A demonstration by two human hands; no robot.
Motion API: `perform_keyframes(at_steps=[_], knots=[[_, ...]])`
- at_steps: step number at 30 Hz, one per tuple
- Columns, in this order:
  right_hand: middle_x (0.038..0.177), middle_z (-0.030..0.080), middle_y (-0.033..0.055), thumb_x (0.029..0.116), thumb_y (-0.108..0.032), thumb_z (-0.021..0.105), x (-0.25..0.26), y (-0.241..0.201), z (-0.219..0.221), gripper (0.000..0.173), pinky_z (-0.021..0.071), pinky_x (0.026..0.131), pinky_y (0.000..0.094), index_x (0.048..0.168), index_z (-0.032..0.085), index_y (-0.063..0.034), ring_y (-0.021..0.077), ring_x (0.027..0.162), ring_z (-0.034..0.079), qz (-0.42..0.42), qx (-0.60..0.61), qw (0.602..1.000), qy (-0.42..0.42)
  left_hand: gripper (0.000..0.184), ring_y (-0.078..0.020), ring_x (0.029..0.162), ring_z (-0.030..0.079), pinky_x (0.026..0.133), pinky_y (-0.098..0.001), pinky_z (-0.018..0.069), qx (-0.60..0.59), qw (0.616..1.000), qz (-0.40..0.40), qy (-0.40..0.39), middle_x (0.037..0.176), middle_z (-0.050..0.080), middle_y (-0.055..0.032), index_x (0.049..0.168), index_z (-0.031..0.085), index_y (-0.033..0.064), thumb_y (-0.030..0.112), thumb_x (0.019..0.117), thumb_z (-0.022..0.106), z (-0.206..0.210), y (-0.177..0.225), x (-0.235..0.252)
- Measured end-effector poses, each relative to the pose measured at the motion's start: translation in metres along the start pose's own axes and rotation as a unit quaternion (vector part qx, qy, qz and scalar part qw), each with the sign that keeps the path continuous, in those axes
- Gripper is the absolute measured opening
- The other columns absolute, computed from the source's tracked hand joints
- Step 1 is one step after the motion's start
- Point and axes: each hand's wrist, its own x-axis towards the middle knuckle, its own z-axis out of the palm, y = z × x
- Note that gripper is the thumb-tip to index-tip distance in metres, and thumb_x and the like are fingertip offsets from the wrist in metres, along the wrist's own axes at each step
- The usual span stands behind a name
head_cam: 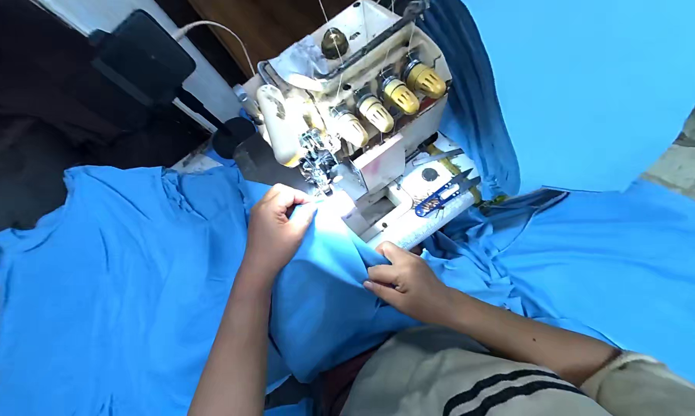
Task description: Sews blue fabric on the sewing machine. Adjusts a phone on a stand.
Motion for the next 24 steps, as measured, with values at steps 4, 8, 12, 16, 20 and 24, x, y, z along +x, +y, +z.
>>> perform_keyframes(at_steps=[4,8,12,16,20,24], knots=[[0.088,0.064,0.0155,0.096,-0.021,0.059,-0.0022,0.0033,0.0012,0.025,0.0545,0.068,0.0348,0.081,0.071,-0.0054,0.0247,0.081,0.065,-0.033,-0.018,0.999,0.031,0.007,-0.0069,0.087,0.059,0.077,-0.0199,0.0477,-0.007,1.0,-0.004,0.021,0.097,0.064,-0.0091,0.087,0.069,-0.0008,0.005,0.09,0.066,0.0055,0.0056,0.0047],[0.089,0.065,0.0161,0.097,-0.021,0.056,-0.0017,0.0016,0.0048,0.026,0.0545,0.067,0.0345,0.082,0.07,-0.0047,0.0244,0.079,0.065,-0.035,-0.018,0.999,0.027,0.007,-0.007,0.084,0.058,0.075,-0.0199,0.048,0.0,1.0,-0.017,0.004,0.098,0.064,-0.0077,0.088,0.069,0.0014,0.006,0.0919,0.067,0.0006,0.0045,0.0045],[0.085,0.062,0.0143,0.0979,-0.02,0.055,-0.0023,0.0031,0.003,0.025,0.0518,0.06,0.0312,0.081,0.068,-0.0048,0.0216,0.073,0.063,-0.046,-0.016,0.998,0.032,0.008,-0.0044,0.077,0.054,0.067,-0.0184,0.0445,0.02,0.999,-0.031,0.005,0.096,0.061,-0.0045,0.084,0.067,0.0041,0.007,0.0911,0.068,0.0027,0.0055,0.005],[0.083,0.06,0.013,0.0983,-0.021,0.056,-0.0018,0.0015,0.0015,0.025,0.049,0.056,0.0291,0.081,0.066,-0.006,0.0196,0.069,0.06,-0.052,-0.024,0.997,0.046,0.009,-0.0019,0.073,0.05,0.063,-0.0156,0.0411,0.011,0.998,-0.051,0.025,0.094,0.06,-0.0035,0.081,0.064,0.0038,0.005,0.0892,0.068,0.0027,0.0056,0.0048],[0.086,0.062,0.0135,0.0973,-0.024,0.058,-0.0018,0.0011,0.0023,0.024,0.0507,0.056,0.0298,0.082,0.07,-0.0092,0.0204,0.072,0.063,-0.058,-0.049,0.996,0.046,0.011,-0.0012,0.075,0.053,0.065,-0.0149,0.043,-0.004,0.998,-0.055,0.021,0.096,0.061,-0.0033,0.078,0.063,0.0044,0.005,0.0873,0.069,0.0017,0.0044,0.0051],[0.086,0.063,0.0136,0.0968,-0.026,0.058,-0.0007,0.0009,0.0037,0.025,0.0507,0.055,0.03,0.082,0.071,-0.0108,0.0204,0.072,0.063,-0.061,-0.068,0.995,0.049,0.012,-0.0014,0.074,0.051,0.064,-0.015,0.0416,-0.002,0.998,-0.06,0.019,0.095,0.06,-0.0032,0.077,0.063,0.0047,0.004,0.0873,0.069,0.0017,0.0058,0.0062]])
